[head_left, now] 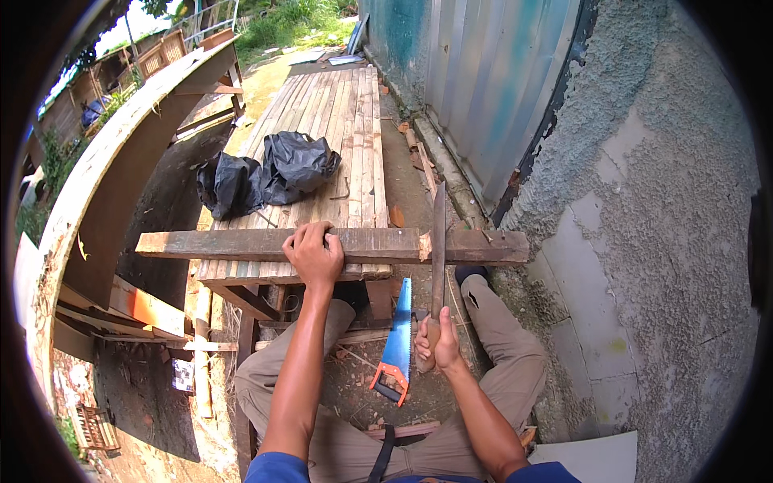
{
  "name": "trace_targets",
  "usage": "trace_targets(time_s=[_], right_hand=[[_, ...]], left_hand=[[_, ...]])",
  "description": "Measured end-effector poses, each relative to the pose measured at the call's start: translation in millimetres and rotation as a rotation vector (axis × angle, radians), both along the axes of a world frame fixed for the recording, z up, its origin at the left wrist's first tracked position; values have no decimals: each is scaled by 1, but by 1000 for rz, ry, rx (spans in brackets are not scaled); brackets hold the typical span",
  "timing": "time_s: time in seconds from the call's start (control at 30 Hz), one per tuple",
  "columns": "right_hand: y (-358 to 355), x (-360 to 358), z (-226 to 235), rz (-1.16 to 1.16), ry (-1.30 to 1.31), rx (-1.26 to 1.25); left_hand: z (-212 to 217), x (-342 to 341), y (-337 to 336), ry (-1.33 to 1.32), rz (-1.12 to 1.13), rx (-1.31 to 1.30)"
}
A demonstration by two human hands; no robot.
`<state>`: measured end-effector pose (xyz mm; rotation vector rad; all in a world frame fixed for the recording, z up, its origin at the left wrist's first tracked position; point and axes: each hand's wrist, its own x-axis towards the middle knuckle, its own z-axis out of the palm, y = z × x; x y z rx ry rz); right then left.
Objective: The person sits on the ground and uses a hand saw to cut a wooden plank resting on a workbench. After sawing, the person uses a machete to chop and shape the cut end of the plank.
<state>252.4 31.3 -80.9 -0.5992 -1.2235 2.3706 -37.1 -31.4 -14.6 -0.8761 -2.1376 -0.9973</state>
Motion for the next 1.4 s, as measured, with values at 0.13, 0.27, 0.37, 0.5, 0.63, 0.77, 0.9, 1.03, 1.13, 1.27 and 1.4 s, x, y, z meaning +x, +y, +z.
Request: trace_targets(time_s=[0.13, 0.27, 0.37, 0.5, 0.63, 0.77, 0.9, 1.03, 1.13, 1.27, 1.4], right_hand=[[16, -2, 88, -224, 225, 184], [22, -12, 136, -310, 555, 332], [26, -30, 64, -326, 343, 327], [11, -7, -45, -54, -58, 128], [1, 13, 29, -41, -1, 40], [24, 9, 117, -149, 413, 278], [27, -22, 110, -281, 535, 404], [26, -17, -6, -49, -85, 214], [19, -7, -10, 23, -55, 72], [21, 5, 81, -72, 145, 128], [36, -6, 146, -189, 536, 421]], left_hand=[[0, -1, 0, 16, 20, 4], [0, -3, -4, 25, 25, -4], [0, 1, 5, 13, 3, 22], [7, -3, 14, 34, 4, 17], [0, -5, 1, 24, 26, 11], [-2, -2, -2, 9, 12, -8], [0, -2, 1, 6, 9, 1], [4, 1, 6, 0, -5, -5], [-2, -4, 4, 31, 7, 22], [-3, -2, 1, 25, 13, 0], [-4, -5, -3, 37, 27, 5]])
